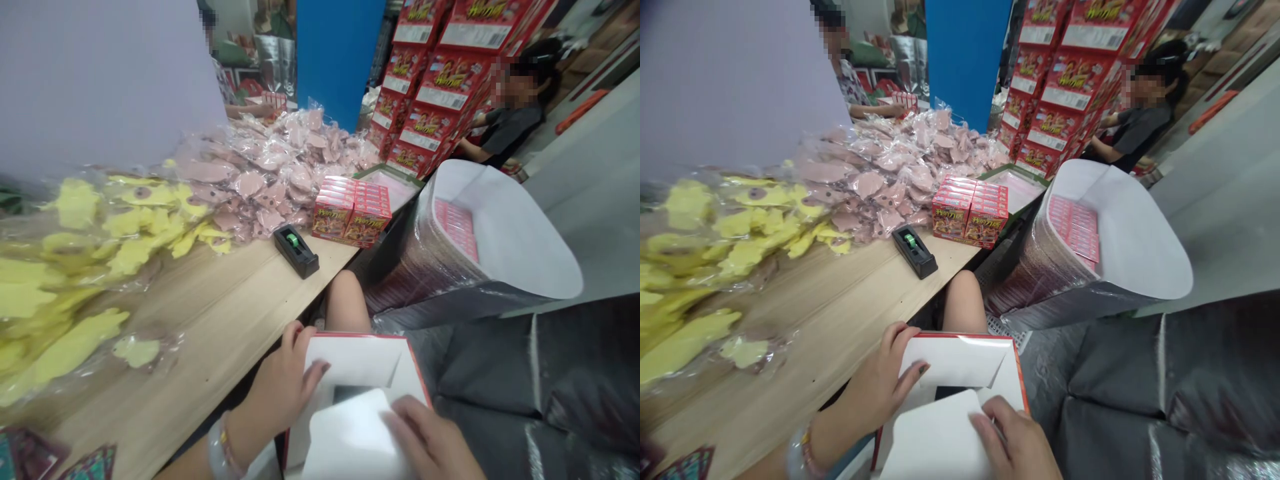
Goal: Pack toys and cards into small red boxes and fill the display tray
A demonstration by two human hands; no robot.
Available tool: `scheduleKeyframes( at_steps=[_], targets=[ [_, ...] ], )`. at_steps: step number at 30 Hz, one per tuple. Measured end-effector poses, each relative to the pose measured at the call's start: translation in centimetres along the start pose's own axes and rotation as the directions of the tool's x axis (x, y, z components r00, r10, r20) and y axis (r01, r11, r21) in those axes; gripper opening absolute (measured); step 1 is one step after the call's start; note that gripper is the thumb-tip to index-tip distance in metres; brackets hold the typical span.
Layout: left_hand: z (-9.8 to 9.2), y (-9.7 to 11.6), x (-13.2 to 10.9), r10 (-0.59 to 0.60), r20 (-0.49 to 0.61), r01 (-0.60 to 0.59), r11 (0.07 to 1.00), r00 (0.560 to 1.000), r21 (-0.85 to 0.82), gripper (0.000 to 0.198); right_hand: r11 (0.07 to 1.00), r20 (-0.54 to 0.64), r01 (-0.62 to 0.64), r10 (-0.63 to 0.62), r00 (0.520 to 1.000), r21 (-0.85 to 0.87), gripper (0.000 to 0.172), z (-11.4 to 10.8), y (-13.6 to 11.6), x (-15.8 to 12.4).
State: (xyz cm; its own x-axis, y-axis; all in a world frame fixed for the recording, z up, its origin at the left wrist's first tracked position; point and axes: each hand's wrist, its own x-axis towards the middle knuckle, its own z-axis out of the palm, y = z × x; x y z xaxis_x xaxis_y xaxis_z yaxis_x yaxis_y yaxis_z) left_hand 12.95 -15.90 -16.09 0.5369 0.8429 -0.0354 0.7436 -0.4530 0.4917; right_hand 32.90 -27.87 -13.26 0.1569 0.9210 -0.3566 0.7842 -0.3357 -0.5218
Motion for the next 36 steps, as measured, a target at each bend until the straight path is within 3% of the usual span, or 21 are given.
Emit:
scheduleKeyframes(
  at_steps=[2, 4, 7, 9, 12, 17, 20, 23, 24, 26, 28, 29, 31, 32, 33, 34, 35, 36],
  targets=[
    [0.0, 0.3, 0.0, 0.005, -0.008, -0.005, 1.0, 1.0, 0.018, 0.037, 0.97, -0.006, -0.047, 0.047, 0.999, -0.239, 0.035, 0.3, 0.2, 0.5],
    [-0.1, 0.5, 0.1, -0.001, -0.02, 0.001, 1.0, 1.0, 0.022, 0.035, 0.873, 0.004, -0.037, 0.044, 0.999, -0.487, 0.036, 0.2, 0.1, 1.0],
    [-0.3, 0.3, 0.3, 0.024, -0.026, -0.024, 1.0, 0.999, -0.019, 0.03, 0.734, 0.032, 0.028, -0.009, 0.999, -0.678, 0.032, -0.4, -0.3, 1.9],
    [-0.5, 0.0, 0.5, 0.066, -0.024, -0.068, 0.996, 0.998, -0.065, 0.028, 0.709, 0.019, 0.046, -0.046, 0.999, -0.704, 0.029, -0.4, -0.3, 2.2],
    [-0.8, -0.4, 0.4, 0.119, -0.027, -0.122, 0.985, 0.993, -0.122, 0.026, 0.751, -0.096, 0.043, -0.14, 0.986, -0.659, 0.023, 0.9, 0.8, 2.4],
    [-0.8, -0.8, -0.3, 0.183, -0.037, -0.187, 0.967, 0.982, -0.175, 0.027, 0.874, -0.315, 0.197, -0.358, 0.879, -0.445, 0.025, 2.6, 2.4, 1.5],
    [-0.7, -0.9, -0.6, 0.182, -0.047, -0.188, 0.964, 0.982, -0.186, 0.026, 0.827, -0.281, 0.364, -0.505, 0.816, -0.429, 0.018, 1.5, 2.4, 0.6],
    [-0.6, -1.0, -0.5, 0.188, -0.063, -0.197, 0.961, 0.98, -0.193, 0.024, 0.65, -0.108, 0.52, -0.675, 0.73, -0.554, 0.048, 0.3, 2.9, -0.2],
    [-0.6, -1.0, -0.4, 0.193, -0.066, -0.202, 0.959, 0.979, -0.198, 0.024, 0.603, -0.09, 0.531, -0.707, 0.701, -0.595, 0.059, 0.3, 3.4, -0.4],
    [-0.6, -1.1, -0.3, 0.205, -0.066, -0.215, 0.953, 0.977, -0.212, 0.024, 0.597, -0.173, 0.481, -0.724, 0.667, -0.642, 0.071, 0.9, 4.7, -0.6],
    [-0.6, -1.3, -0.5, 0.21, -0.068, -0.22, 0.949, 0.975, -0.227, 0.023, 0.72, -0.36, 0.388, -0.649, 0.671, -0.576, 0.076, 1.9, 6.1, -0.6],
    [-0.5, -1.5, -0.7, 0.206, -0.071, -0.217, 0.947, 0.976, -0.237, 0.023, 0.822, -0.47, 0.33, -0.545, 0.695, -0.465, 0.077, 2.3, 6.6, -0.6],
    [-0.2, -2.1, -1.5, 0.181, -0.095, -0.2, 0.943, 0.979, -0.265, 0.023, 0.985, -0.601, 0.169, -0.151, 0.785, -0.026, 0.073, 2.4, 7.1, -0.7],
    [0.0, -2.4, -1.9, 0.164, -0.119, -0.192, 0.94, 0.979, -0.283, 0.024, 0.961, -0.525, 0.064, 0.091, 0.846, 0.27, 0.07, 2.0, 7.0, -0.9],
    [0.1, -2.8, -2.4, 0.145, -0.151, -0.186, 0.935, 0.978, -0.303, 0.025, 0.846, -0.354, -0.05, 0.275, 0.894, 0.531, 0.067, 1.2, 6.6, -1.2],
    [0.2, -3.3, -2.8, 0.118, -0.196, -0.179, 0.928, 0.973, -0.327, 0.026, 0.693, -0.156, -0.15, 0.357, 0.921, 0.705, 0.064, 0.2, 6.0, -1.6],
    [0.2, -3.7, -3.0, 0.092, -0.246, -0.179, 0.917, 0.965, -0.356, 0.028, 0.569, -0.011, -0.2, 0.345, 0.939, 0.798, 0.06, -1.0, 5.2, -1.9],
    [0.1, -4.1, -3.1, 0.071, -0.275, -0.178, 0.904, 0.959, -0.389, 0.029, 0.505, 0.042, -0.184, 0.279, 0.959, 0.843, 0.059, -2.2, 4.1, -2.2]
  ],
)
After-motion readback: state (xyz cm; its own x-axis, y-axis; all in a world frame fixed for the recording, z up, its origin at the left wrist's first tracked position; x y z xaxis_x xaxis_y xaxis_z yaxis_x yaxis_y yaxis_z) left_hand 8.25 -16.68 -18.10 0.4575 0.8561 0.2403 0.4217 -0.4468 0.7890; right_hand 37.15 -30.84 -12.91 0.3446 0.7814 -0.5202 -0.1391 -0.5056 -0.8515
